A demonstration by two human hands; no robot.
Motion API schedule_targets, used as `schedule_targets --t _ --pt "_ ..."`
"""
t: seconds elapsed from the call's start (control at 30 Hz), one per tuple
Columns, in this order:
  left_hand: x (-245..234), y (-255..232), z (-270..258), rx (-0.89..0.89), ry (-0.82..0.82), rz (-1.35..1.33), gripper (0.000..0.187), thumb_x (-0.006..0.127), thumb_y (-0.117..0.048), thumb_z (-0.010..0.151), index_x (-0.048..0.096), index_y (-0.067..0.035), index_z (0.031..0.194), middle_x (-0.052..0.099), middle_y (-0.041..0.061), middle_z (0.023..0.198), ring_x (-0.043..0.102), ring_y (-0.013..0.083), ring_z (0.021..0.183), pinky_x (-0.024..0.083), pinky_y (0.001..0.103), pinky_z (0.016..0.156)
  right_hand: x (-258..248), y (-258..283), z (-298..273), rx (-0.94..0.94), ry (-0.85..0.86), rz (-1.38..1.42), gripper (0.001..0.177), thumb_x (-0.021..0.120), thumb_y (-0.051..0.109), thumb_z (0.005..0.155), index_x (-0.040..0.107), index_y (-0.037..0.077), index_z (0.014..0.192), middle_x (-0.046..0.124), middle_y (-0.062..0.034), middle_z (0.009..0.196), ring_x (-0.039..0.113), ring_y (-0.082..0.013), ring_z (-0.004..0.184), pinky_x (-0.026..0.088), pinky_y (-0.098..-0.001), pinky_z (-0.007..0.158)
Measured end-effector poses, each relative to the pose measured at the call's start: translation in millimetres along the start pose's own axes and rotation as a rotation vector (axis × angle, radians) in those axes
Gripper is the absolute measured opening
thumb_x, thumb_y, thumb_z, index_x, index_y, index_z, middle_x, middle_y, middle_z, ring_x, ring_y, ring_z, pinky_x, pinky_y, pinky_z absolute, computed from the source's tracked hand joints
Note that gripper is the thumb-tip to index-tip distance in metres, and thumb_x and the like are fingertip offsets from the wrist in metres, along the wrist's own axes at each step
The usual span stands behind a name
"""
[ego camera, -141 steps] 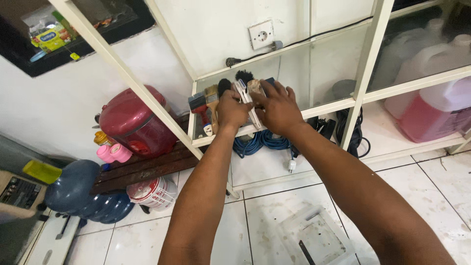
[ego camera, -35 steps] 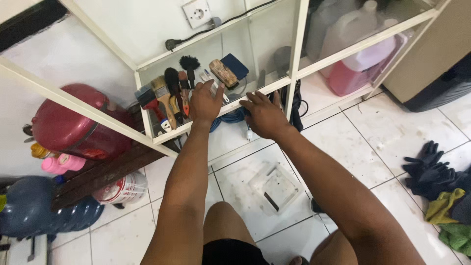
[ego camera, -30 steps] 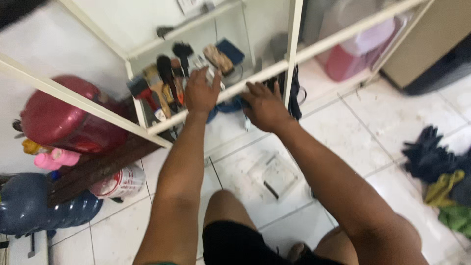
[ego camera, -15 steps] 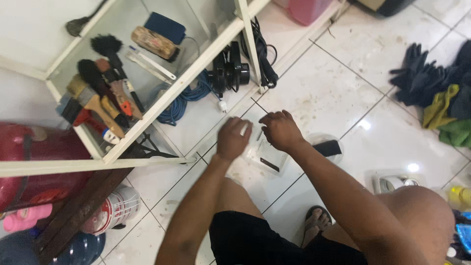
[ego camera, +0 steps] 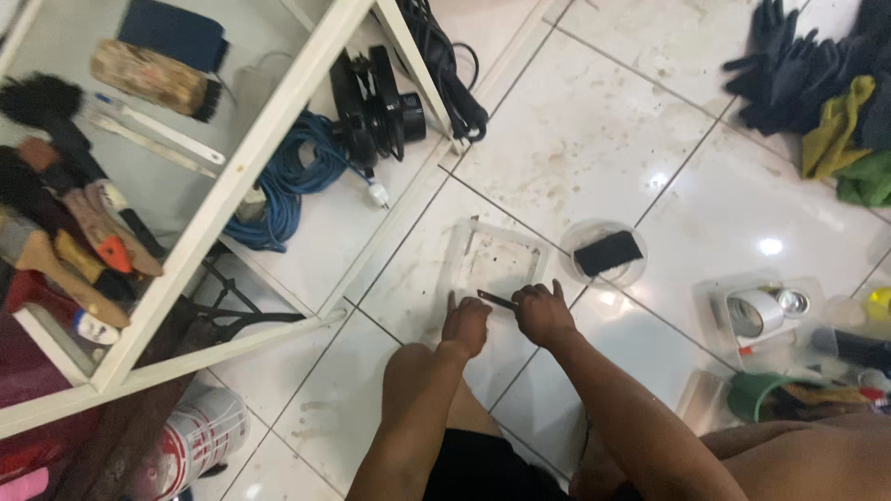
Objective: The person sorts through various brushes, detailing tools, and small metal components, arranging them into plastic storage containers on the floor.
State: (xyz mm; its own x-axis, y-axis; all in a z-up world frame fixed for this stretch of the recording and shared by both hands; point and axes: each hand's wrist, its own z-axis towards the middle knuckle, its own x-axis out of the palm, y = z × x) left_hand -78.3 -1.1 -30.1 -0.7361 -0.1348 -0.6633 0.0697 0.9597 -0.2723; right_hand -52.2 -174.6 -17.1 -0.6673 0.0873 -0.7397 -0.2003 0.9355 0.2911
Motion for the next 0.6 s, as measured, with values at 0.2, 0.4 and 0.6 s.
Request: schedule_targets --t 0.2,0.4,0.6 --pt "26 9 0 0.124 -0.148 0.066 0.025 0.053 -0.008 0.098 0.07 -0.01 0.116 0.067 0.01 0.123 0.055 0.0246 0.125 0.014 0.052 0.124 35 -5 6 0.014 -0.012 -0.198 0.022 0.059 0.03 0.096 0.068 0.018 0.111 0.071 -0.0021 0.1 0.067 -0.0185 0.104 0.038 -0.0432 0.107" --pt "27 -11 -15 0.246 -0.315 0.099 0.022 0.056 -0.007 0.094 0.074 -0.008 0.106 0.073 0.011 0.112 0.062 0.0259 0.119 0.021 0.051 0.123 64 -7 18 0.008 -0.039 -0.139 0.026 0.062 0.039 0.092 0.066 0.016 0.102 0.07 -0.0035 0.087 0.069 -0.0204 0.088 0.049 -0.0386 0.086" --pt "70 3 -3 0.265 -0.368 0.093 0.023 0.057 -0.009 0.093 0.072 -0.01 0.112 0.072 0.011 0.114 0.061 0.0283 0.12 0.02 0.052 0.123 76 -15 15 0.047 -0.054 -0.114 0.018 0.056 0.027 0.097 0.066 0.013 0.102 0.066 -0.0037 0.089 0.068 -0.0192 0.086 0.05 -0.034 0.077"
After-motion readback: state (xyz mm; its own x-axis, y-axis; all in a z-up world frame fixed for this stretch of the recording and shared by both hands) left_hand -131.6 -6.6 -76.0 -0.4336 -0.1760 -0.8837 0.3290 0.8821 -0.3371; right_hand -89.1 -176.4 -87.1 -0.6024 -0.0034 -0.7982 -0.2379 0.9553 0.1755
